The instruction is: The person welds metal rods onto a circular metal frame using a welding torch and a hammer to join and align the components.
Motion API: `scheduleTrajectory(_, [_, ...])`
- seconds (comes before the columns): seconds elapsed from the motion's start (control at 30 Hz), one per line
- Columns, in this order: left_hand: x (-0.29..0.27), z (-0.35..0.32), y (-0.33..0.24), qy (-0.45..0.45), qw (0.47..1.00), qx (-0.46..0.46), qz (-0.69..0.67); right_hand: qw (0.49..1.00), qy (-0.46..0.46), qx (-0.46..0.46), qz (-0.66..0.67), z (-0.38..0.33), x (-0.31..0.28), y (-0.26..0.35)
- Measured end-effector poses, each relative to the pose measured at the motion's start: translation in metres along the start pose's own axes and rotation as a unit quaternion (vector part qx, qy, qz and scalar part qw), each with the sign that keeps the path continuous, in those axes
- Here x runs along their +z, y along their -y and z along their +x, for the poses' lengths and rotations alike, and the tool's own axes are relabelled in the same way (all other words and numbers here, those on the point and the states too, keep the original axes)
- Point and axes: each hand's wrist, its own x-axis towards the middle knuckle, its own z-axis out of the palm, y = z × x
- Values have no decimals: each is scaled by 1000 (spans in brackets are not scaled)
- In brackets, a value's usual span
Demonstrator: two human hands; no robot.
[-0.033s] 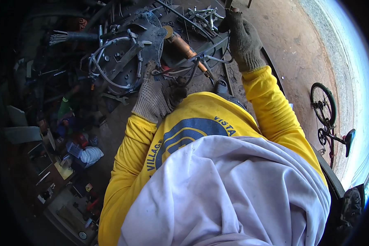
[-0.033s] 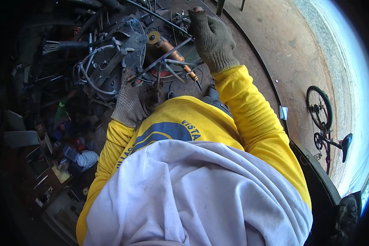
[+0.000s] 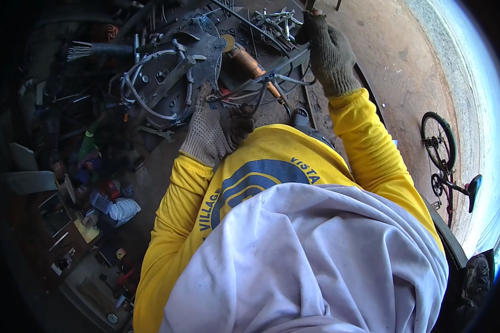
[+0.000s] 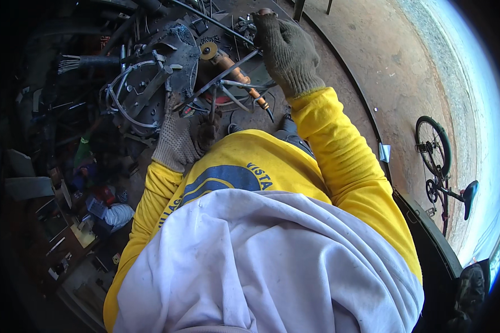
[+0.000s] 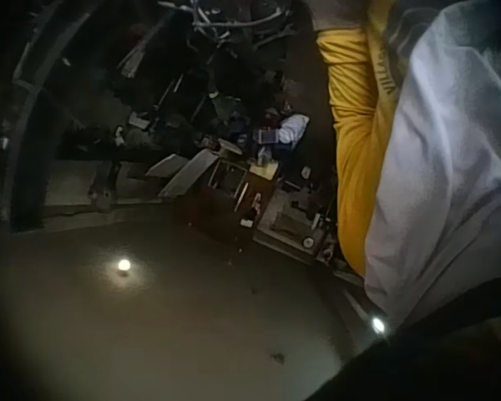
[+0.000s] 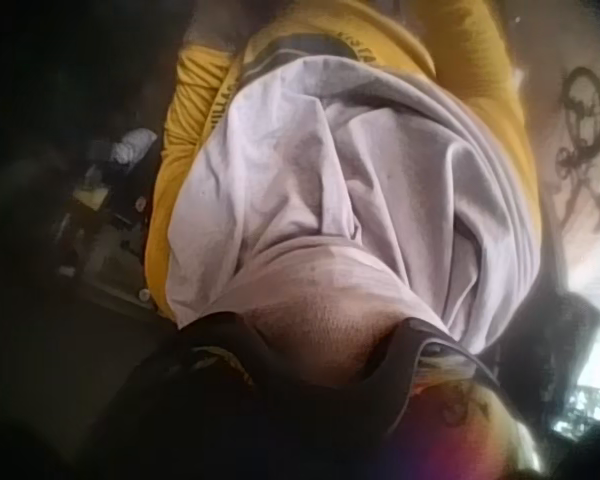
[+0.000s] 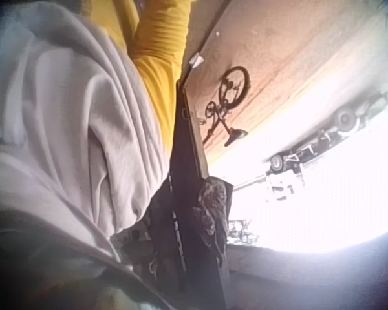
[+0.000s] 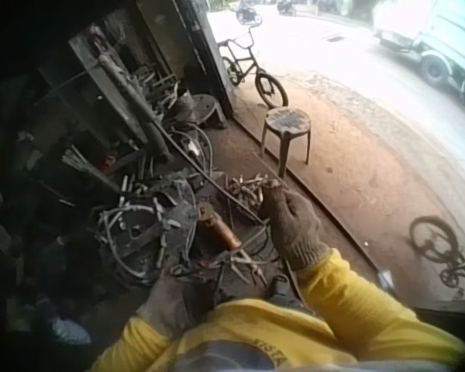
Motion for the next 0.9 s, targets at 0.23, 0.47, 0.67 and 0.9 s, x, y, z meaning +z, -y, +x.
scheduleTrajectory(0.23, [-28,6,0,78,996,-47,-9,990,86,20,-107,8,-6,23])
scheduleTrajectory(0.47, [-19,0,10,0,999,-4,40,992,60,16,-113,5,-4,26])
scheduleTrajectory(0.67, [-12,-6,13,-56,993,32,98,993,44,-3,-106,5,-3,23])
scheduleTrajectory(0.9, [-2,-2,12,-112,992,8,52,987,103,31,-121,8,-6,18])
